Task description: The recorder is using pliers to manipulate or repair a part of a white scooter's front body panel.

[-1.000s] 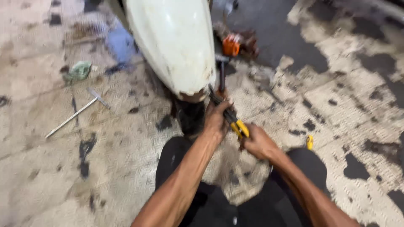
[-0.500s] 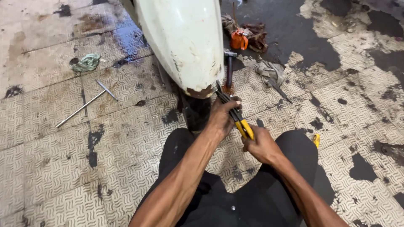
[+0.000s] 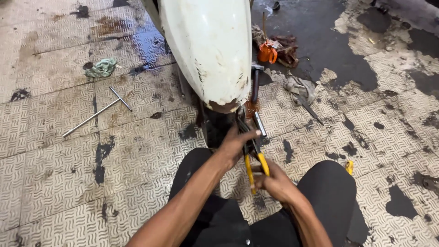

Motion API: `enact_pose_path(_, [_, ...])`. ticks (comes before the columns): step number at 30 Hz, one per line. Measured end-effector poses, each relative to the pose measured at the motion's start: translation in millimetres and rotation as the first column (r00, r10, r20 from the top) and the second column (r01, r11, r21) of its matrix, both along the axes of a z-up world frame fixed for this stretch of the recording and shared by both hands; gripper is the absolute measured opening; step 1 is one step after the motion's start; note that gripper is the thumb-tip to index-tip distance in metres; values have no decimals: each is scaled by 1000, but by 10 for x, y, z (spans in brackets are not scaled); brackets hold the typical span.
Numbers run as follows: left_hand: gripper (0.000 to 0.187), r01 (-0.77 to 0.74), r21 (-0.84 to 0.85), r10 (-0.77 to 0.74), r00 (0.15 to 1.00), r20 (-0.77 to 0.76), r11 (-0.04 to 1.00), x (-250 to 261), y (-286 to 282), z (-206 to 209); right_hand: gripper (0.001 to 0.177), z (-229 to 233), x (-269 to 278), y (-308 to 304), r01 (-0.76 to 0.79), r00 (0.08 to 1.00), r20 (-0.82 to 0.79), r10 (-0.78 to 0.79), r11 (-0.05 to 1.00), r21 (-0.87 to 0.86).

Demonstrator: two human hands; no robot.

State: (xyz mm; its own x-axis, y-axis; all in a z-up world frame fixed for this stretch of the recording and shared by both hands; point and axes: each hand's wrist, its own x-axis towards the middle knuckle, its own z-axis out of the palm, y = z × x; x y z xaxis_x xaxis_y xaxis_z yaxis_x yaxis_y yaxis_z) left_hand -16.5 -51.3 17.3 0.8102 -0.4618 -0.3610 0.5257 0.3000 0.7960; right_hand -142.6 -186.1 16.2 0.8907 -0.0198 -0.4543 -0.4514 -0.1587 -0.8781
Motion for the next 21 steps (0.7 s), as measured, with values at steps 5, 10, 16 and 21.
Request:
enact_pose_path(5, [58, 17, -45, -15, 999, 43, 999, -135, -56, -441, 99, 94, -145, 78, 9, 993, -115, -6, 1000, 29])
enact_pose_path(10, [51, 3, -48, 0, 998, 62, 999, -28, -174, -60, 87, 95, 33, -154, 29, 998, -54, -27, 999, 42])
enact_pose_path(16, [47, -36, -126, 41, 998, 37, 991, 36, -373, -177, 81, 66, 88, -389, -31, 999, -38, 28, 998, -62])
enact_pose_path(21, [47, -36, -221, 31, 999, -27, 975, 88, -477, -213, 77, 31, 163, -578, -62, 998, 1, 63, 995, -81])
